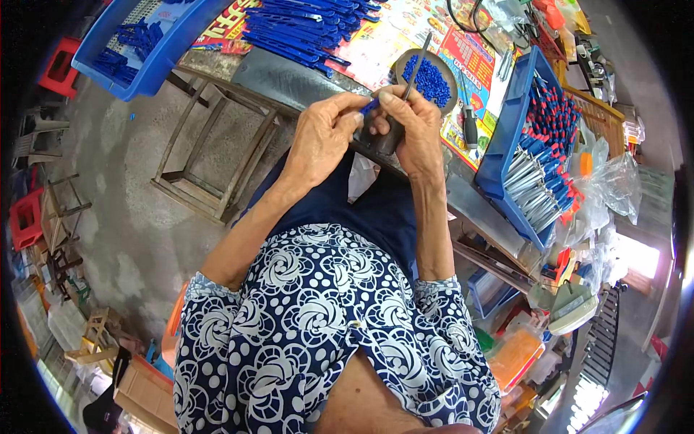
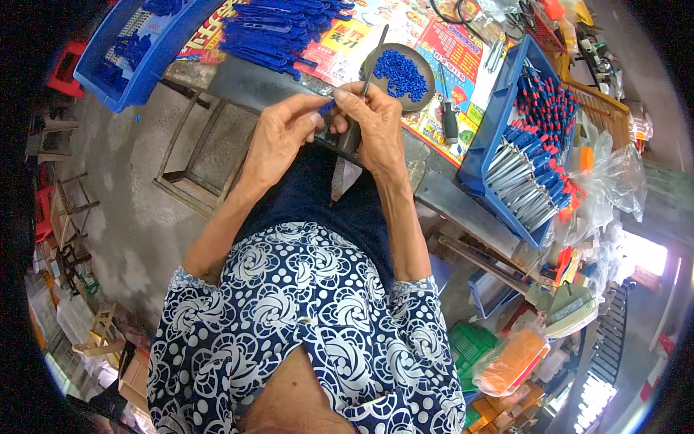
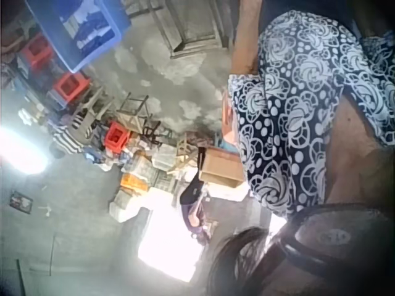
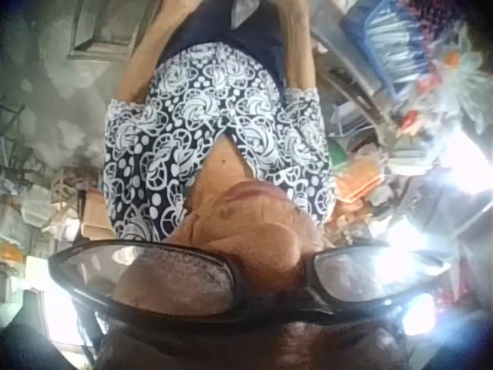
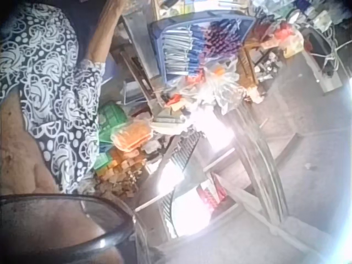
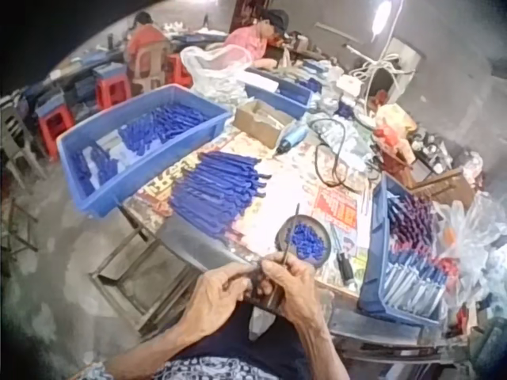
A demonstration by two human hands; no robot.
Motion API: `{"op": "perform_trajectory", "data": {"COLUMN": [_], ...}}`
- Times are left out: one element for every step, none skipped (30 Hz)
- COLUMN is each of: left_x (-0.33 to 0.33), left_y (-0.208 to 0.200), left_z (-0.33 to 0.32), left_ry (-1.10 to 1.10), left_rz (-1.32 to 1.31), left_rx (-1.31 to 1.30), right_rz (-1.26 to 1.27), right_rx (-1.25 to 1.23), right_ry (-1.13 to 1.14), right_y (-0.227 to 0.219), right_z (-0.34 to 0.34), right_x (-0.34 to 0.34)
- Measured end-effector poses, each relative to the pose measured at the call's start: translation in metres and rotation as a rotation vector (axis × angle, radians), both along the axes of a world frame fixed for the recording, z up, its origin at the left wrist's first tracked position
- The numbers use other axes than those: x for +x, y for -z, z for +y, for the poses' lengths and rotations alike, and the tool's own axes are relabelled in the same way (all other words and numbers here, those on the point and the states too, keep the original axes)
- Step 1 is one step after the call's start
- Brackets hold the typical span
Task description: Assembling ballpoint pens by inserting ink cartridges and components into pen bodies.
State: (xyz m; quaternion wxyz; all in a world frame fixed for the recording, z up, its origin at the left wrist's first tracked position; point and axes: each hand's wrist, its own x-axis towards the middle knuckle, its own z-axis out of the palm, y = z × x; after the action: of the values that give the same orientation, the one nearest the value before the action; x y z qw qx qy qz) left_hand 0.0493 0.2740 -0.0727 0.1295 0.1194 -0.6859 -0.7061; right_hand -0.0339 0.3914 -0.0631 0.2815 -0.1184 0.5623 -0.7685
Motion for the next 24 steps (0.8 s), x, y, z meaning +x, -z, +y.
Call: {"op": "perform_trajectory", "data": {"left_x": [-0.001, -0.001, -0.002, -0.003, -0.005, -0.006, -0.008, -0.01, -0.011, -0.013, -0.014, -0.014, -0.015, -0.015, -0.016, -0.017, -0.017, -0.018, -0.018, -0.018, -0.018, -0.018, -0.018, -0.018], "left_y": [0.0, -0.001, 0.0, 0.0, 0.002, 0.002, 0.002, 0.002, 0.002, 0.003, 0.005, 0.006, 0.006, 0.007, 0.007, 0.007, 0.008, 0.008, 0.007, 0.006, 0.005, 0.005, 0.006, 0.006], "left_z": [-0.001, -0.004, -0.007, -0.008, -0.009, -0.01, -0.01, -0.01, -0.011, -0.012, -0.014, -0.015, -0.015, -0.016, -0.016, -0.016, -0.016, -0.015, -0.014, -0.013, -0.011, -0.01, -0.009, -0.007], "left_ry": [0.004, 0.06, 0.117, 0.119, 0.15, 0.181, 0.186, 0.194, 0.2, 0.202, 0.224, 0.245, 0.245, 0.255, 0.265, 0.266, 0.265, 0.264, 0.265, 0.252, 0.239, 0.238, 0.223, 0.209], "left_rz": [-0.002, -0.06, -0.119, -0.121, -0.124, -0.126, -0.128, -0.127, -0.127, -0.128, -0.159, -0.19, -0.191, -0.19, -0.189, -0.19, -0.193, -0.196, -0.197, -0.194, -0.19, -0.189, -0.179, -0.169], "left_rx": [-0.002, 0.13, 0.261, 0.259, 0.351, 0.442, 0.44, 0.55, 0.66, 0.656, 0.751, 0.845, 0.842, 0.856, 0.871, 0.869, 0.883, 0.896, 0.895, 0.875, 0.855, 0.854, 0.842, 0.83], "right_rz": [-0.014, -0.028, -0.03, -0.043, -0.056, -0.058, -0.067, -0.077, -0.077, -0.071, -0.065, -0.064, -0.065, -0.066, -0.066, -0.065, -0.064, -0.064, -0.059, -0.054, -0.055, -0.057, -0.059, -0.058], "right_rx": [-0.015, -0.031, -0.032, -0.028, -0.024, -0.026, -0.025, -0.025, -0.027, -0.017, -0.007, -0.011, -0.011, -0.012, -0.014, -0.018, -0.022, -0.023, -0.025, -0.026, -0.027, -0.044, -0.061, -0.061], "right_ry": [-0.01, -0.02, -0.015, -0.015, -0.015, -0.013, -0.014, -0.014, -0.009, -0.015, -0.021, -0.019, -0.016, -0.013, -0.013, -0.013, -0.013, -0.012, -0.016, -0.02, -0.02, -0.02, -0.021, -0.021], "right_y": [0.002, 0.003, 0.003, 0.003, 0.003, 0.003, 0.003, 0.003, 0.003, 0.004, 0.005, 0.005, 0.006, 0.007, 0.006, 0.006, 0.005, 0.005, 0.006, 0.007, 0.007, 0.007, 0.008, 0.009], "right_z": [0.001, 0.002, 0.002, 0.003, 0.004, 0.004, 0.005, 0.006, 0.006, 0.006, 0.006, 0.006, 0.006, 0.007, 0.007, 0.007, 0.007, 0.008, 0.009, 0.009, 0.01, 0.011, 0.011, 0.012], "right_x": [-0.001, -0.003, -0.004, -0.005, -0.006, -0.007, -0.008, -0.01, -0.011, -0.012, -0.013, -0.014, -0.015, -0.016, -0.016, -0.016, -0.016, -0.017, -0.017, -0.018, -0.017, -0.017, -0.017, -0.017]}}
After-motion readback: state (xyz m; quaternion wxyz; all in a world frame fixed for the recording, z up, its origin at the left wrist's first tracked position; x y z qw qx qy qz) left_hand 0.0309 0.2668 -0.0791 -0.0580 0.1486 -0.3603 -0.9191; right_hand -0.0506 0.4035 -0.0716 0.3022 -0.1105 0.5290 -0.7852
